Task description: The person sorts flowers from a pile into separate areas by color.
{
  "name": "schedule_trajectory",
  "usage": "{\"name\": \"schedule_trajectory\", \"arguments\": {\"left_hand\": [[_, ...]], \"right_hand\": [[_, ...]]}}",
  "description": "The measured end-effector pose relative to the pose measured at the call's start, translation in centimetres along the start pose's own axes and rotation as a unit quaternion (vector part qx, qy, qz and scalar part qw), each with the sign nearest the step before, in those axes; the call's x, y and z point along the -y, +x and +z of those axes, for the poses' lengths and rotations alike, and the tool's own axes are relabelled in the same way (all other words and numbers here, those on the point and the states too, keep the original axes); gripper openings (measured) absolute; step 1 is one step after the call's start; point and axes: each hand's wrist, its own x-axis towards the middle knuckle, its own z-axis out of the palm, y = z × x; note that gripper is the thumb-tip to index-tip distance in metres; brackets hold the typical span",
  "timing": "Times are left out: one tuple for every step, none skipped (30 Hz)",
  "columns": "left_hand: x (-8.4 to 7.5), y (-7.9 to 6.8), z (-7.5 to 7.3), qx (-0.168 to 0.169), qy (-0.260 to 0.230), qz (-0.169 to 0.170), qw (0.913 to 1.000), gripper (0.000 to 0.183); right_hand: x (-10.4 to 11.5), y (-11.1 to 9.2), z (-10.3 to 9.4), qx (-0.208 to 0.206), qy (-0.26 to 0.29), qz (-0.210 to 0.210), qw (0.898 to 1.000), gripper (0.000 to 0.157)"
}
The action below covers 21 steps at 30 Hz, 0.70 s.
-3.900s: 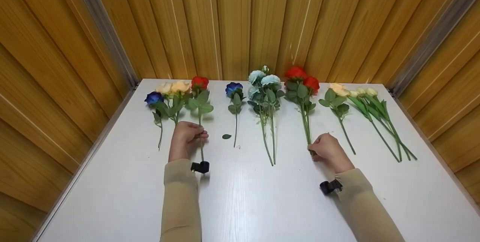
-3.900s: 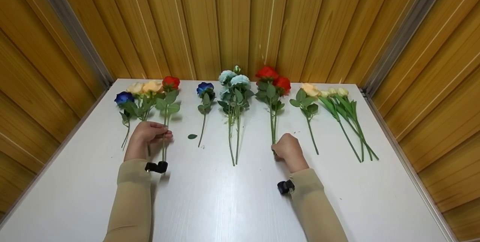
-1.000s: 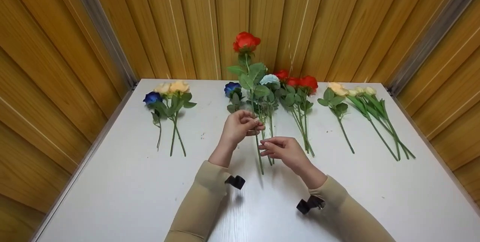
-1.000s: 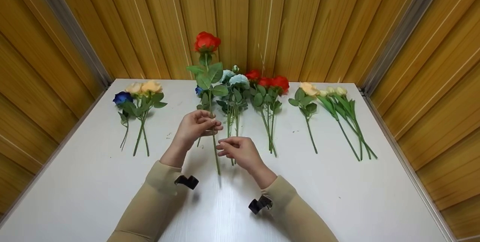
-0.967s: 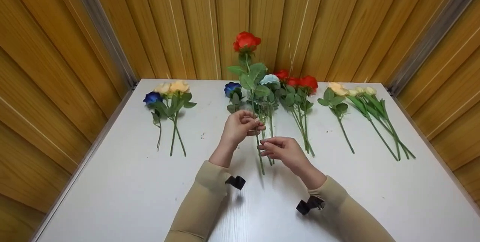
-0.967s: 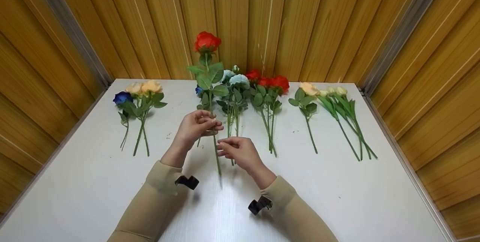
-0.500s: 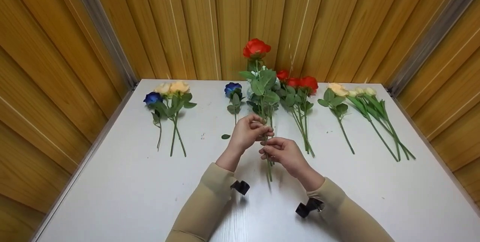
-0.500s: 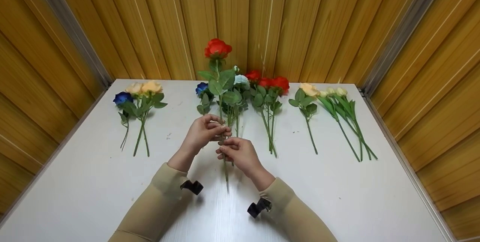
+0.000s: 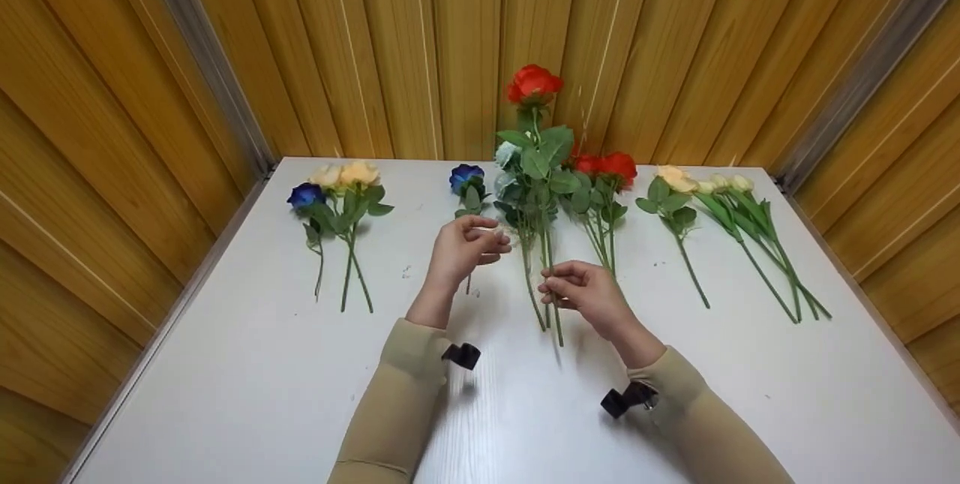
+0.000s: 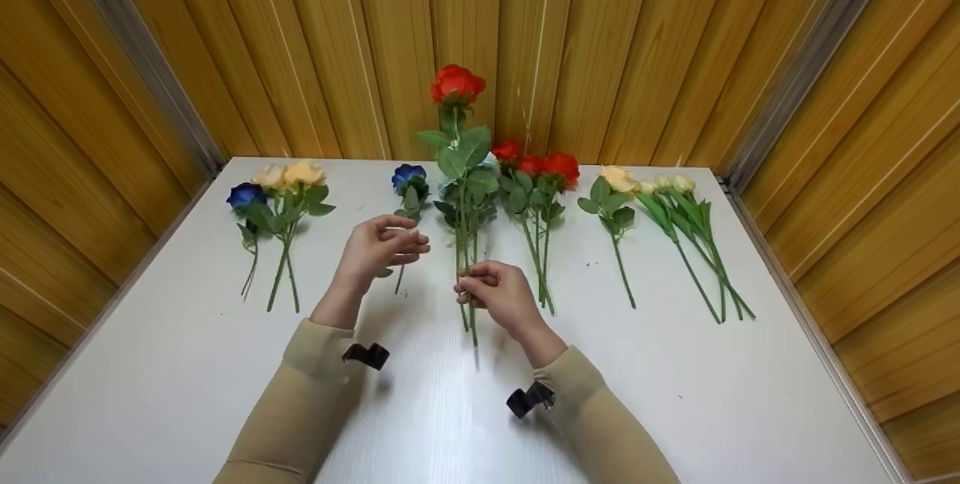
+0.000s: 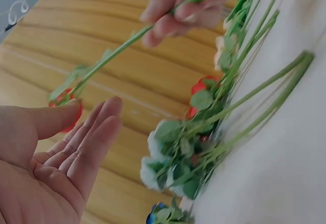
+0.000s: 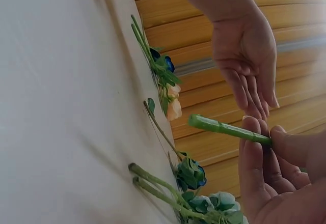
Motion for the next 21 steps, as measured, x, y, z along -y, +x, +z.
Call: {"name": "schedule_trajectory", "arguments": {"left_hand": [[-0.1, 0.2, -0.5, -0.013, -0.003, -0.002, 0.9999, 0.025], [-0.2, 0.3, -1.1, -0.027, -0.006, -0.007, 0.9996, 0.024], [-0.2, 0.5, -1.6, -0.041, -0.01, -0.009, 0.9991, 0.024], [-0.2, 0.7, -2.2, -0.054, -0.013, -0.012, 0.9984, 0.025], [-0.2, 0.8, -2.8, -0.068, -0.016, -0.014, 0.9974, 0.025], [-0.2, 0.9, -3.4, -0.082, -0.02, -0.016, 0.9963, 0.026], [-0.2, 1.0, -4.0, -0.095, -0.025, -0.019, 0.9949, 0.027], [-0.2, 1.1, -4.6, -0.11, -0.029, -0.022, 0.9933, 0.026], [-0.1, 1.2, -5.3, -0.125, -0.032, -0.022, 0.9914, 0.027], [0.0, 1.3, -6.0, -0.14, -0.035, -0.022, 0.9893, 0.026], [0.1, 1.3, -6.7, -0.156, -0.037, -0.019, 0.9869, 0.026], [0.3, 1.3, -7.4, -0.172, -0.035, -0.017, 0.9844, 0.026], [0.5, 1.3, -8.1, -0.188, -0.034, -0.014, 0.9814, 0.026], [0.7, 1.3, -8.8, -0.204, -0.029, -0.009, 0.9786, 0.025], [1.0, 1.3, -9.5, -0.218, -0.022, -0.003, 0.9756, 0.025], [1.2, 1.2, -10.2, -0.234, -0.01, 0.001, 0.9722, 0.024], [1.5, 1.2, -10.8, -0.25, 0.006, 0.003, 0.9682, 0.024], [1.9, 1.2, -11.4, -0.266, 0.022, 0.004, 0.9638, 0.023], [2.2, 1.2, -11.9, -0.281, 0.038, 0.005, 0.959, 0.023], [2.5, 1.1, -12.4, -0.295, 0.059, 0.004, 0.9538, 0.023], [2.9, 1.1, -12.9, -0.307, 0.075, 0.001, 0.9486, 0.023]], "right_hand": [[0.0, 0.1, -0.3, -0.006, -0.002, 0.004, 1.0, 0.031], [0.0, 0.1, -0.6, -0.011, -0.007, 0.007, 1.0, 0.031], [0.0, 0.2, -0.9, -0.018, -0.011, 0.01, 1.0, 0.03], [0.0, 0.3, -1.3, -0.022, -0.018, 0.012, 1.0, 0.029], [0.0, 0.4, -1.7, -0.028, -0.024, 0.016, 0.999, 0.029], [0.0, 0.5, -2.1, -0.031, -0.031, 0.018, 0.999, 0.029], [0.0, 0.6, -2.5, -0.04, -0.037, 0.024, 0.998, 0.028], [0.0, 0.7, -3.0, -0.045, -0.044, 0.028, 0.998, 0.028], [0.0, 0.8, -3.4, -0.053, -0.053, 0.033, 0.997, 0.029], [-0.1, 0.9, -3.9, -0.058, -0.065, 0.037, 0.995, 0.03], [-0.1, 1.0, -4.4, -0.066, -0.077, 0.042, 0.994, 0.03], [-0.1, 1.1, -4.9, -0.073, -0.09, 0.047, 0.992, 0.03], [-0.2, 1.2, -5.4, -0.082, -0.104, 0.051, 0.99, 0.03], [-0.3, 1.2, -5.9, -0.088, -0.119, 0.054, 0.987, 0.03], [-0.4, 1.3, -6.4, -0.093, -0.134, 0.056, 0.985, 0.031], [-0.5, 1.4, -6.8, -0.098, -0.146, 0.057, 0.983, 0.031], [-0.7, 1.5, -7.3, -0.102, -0.156, 0.058, 0.981, 0.031], [-0.8, 1.5, -7.7, -0.105, -0.165, 0.061, 0.979, 0.031], [-1.0, 1.6, -8.1, -0.108, -0.173, 0.063, 0.977, 0.031], [-1.2, 1.6, -8.4, -0.109, -0.177, 0.067, 0.976, 0.031], [-1.4, 1.7, -8.8, -0.11, -0.181, 0.071, 0.975, 0.031]]}}
